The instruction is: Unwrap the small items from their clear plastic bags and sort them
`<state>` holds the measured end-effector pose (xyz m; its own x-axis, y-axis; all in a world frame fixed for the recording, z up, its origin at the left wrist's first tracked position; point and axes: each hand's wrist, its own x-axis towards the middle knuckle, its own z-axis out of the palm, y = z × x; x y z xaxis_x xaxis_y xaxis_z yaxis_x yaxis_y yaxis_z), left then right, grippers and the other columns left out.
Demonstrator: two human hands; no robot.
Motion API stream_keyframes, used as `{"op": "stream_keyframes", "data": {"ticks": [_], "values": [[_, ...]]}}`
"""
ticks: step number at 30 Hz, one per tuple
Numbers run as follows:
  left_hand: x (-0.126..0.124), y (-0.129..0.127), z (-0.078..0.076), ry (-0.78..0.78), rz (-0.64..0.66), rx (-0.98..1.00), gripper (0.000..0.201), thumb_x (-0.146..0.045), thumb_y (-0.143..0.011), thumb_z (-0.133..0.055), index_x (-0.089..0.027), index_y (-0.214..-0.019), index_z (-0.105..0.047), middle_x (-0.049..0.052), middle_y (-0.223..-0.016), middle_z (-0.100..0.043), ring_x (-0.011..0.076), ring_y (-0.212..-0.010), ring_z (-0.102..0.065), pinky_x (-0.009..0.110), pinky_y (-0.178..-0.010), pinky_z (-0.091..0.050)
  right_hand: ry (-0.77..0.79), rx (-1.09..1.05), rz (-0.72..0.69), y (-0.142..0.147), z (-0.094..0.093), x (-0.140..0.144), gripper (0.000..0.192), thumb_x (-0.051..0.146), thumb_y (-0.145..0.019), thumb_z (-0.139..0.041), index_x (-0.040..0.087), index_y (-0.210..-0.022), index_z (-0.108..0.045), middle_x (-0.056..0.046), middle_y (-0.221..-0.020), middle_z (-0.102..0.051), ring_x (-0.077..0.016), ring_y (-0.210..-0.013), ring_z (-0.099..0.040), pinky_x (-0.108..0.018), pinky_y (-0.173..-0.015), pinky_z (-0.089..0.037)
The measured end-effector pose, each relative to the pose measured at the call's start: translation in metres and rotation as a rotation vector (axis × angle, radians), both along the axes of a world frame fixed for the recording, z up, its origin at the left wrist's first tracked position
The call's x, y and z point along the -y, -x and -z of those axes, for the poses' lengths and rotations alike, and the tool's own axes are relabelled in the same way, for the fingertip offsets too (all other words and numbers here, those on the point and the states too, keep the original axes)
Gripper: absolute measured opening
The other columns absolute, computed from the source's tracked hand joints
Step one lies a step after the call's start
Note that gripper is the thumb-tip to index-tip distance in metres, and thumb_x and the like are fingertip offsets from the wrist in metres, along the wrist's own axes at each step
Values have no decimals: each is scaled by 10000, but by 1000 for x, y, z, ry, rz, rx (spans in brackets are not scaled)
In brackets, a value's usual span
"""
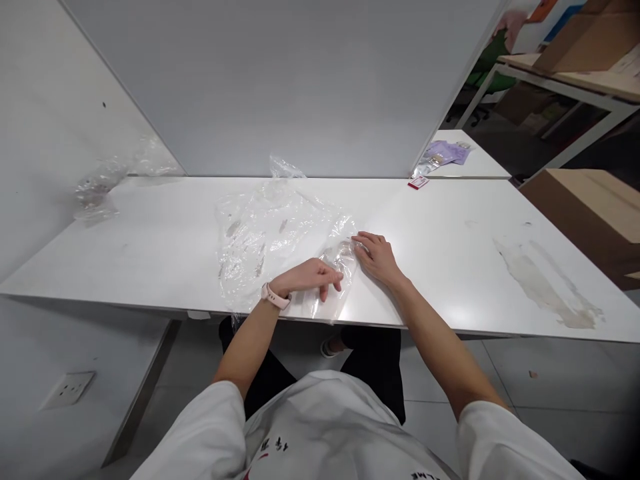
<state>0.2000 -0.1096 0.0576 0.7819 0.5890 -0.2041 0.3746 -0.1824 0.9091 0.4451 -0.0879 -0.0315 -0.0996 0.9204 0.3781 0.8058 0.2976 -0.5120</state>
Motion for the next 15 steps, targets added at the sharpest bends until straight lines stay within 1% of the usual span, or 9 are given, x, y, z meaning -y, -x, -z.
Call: {"op": "stream_keyframes", "data": {"ticks": [1, 3, 4, 6, 7, 8, 9, 12, 15], "values": [[7, 0, 2, -59, -59, -38, 481, -562, -937, -535, -181, -708, -717, 11, -543, -627, 159, -595, -615, 321, -755, -499, -4, 0, 2, 0, 0, 0, 371, 373, -975, -447, 263, -1237, -686, -74, -1366, -630, -307, -1211, -532, -527, -1015, -440], [16, -1, 7, -211, -257, -45, 390, -488, -923, -574, -187, -698, -674, 9, -636, -648, 154, -614, -592, 299, -679, -477, -16, -20, 2, 0, 0, 1, 388, 364, -962, -460, 251, -1272, -665, -84, -1356, -636, -313, -1204, -530, -532, -1017, -437], [18, -2, 11, -290, -388, -28, 334, -450, -930, -566, -192, -751, -679, 20, -736, -681, 165, -683, -610, 300, -694, -478, -19, -44, 7, 0, -1, 2, 404, 359, -957, -464, 244, -1297, -649, -89, -1333, -650, -314, -1190, -533, -533, -1012, -440], [17, 0, 16, -408, -639, 4, 227, -384, -937, -549, -207, -936, -692, 54, -992, -713, 199, -886, -639, 318, -787, -491, -10, -115, 30, 1, -4, 4, 430, 355, -949, -469, 238, -1333, -624, -89, -1262, -687, -311, -1139, -546, -524, -979, -462], [15, 1, 19, -429, -723, 7, 224, -365, -938, -545, -214, -1034, -679, 70, -1096, -702, 215, -972, -635, 335, -837, -492, 1, -154, 43, 1, -5, 6, 433, 354, -948, -469, 241, -1339, -619, -84, -1222, -704, -306, -1107, -552, -518, -959, -473], [14, 2, 21, -421, -769, 1, 257, -362, -937, -545, -218, -1118, -657, 85, -1166, -686, 230, -1028, -628, 354, -873, -491, 10, -190, 54, 2, -8, 8, 428, 350, -948, -468, 250, -1335, -621, -77, -1185, -717, -300, -1079, -557, -514, -942, -481], [12, 3, 23, -389, -776, -9, 307, -373, -935, -550, -221, -1189, -630, 97, -1217, -672, 246, -1064, -623, 376, -901, -488, 15, -222, 58, 2, -10, 10, 420, 342, -947, -466, 263, -1328, -624, -69, -1156, -726, -293, -1055, -561, -512, -931, -486], [14, -1, 27, -293, -702, -35, 482, -475, -907, -600, -226, -1318, -570, 128, -1319, -635, 317, -1173, -590, 454, -996, -447, 20, -301, 12, 6, -15, 15, 414, 312, -953, -439, 302, -1327, -615, -49, -1107, -738, -266, -996, -575, -507, -916, -495], [22, -16, 28, -347, -641, -68, 679, -564, -844, -662, -218, -1408, -509, 152, -1472, -524, 398, -1375, -425, 526, -1129, -315, 49, -364, -95, 11, -18, 19, 421, 343, -971, -443, 316, -1370, -579, -48, -1132, -724, -241, -994, -591, -468, -886, -522]]}}
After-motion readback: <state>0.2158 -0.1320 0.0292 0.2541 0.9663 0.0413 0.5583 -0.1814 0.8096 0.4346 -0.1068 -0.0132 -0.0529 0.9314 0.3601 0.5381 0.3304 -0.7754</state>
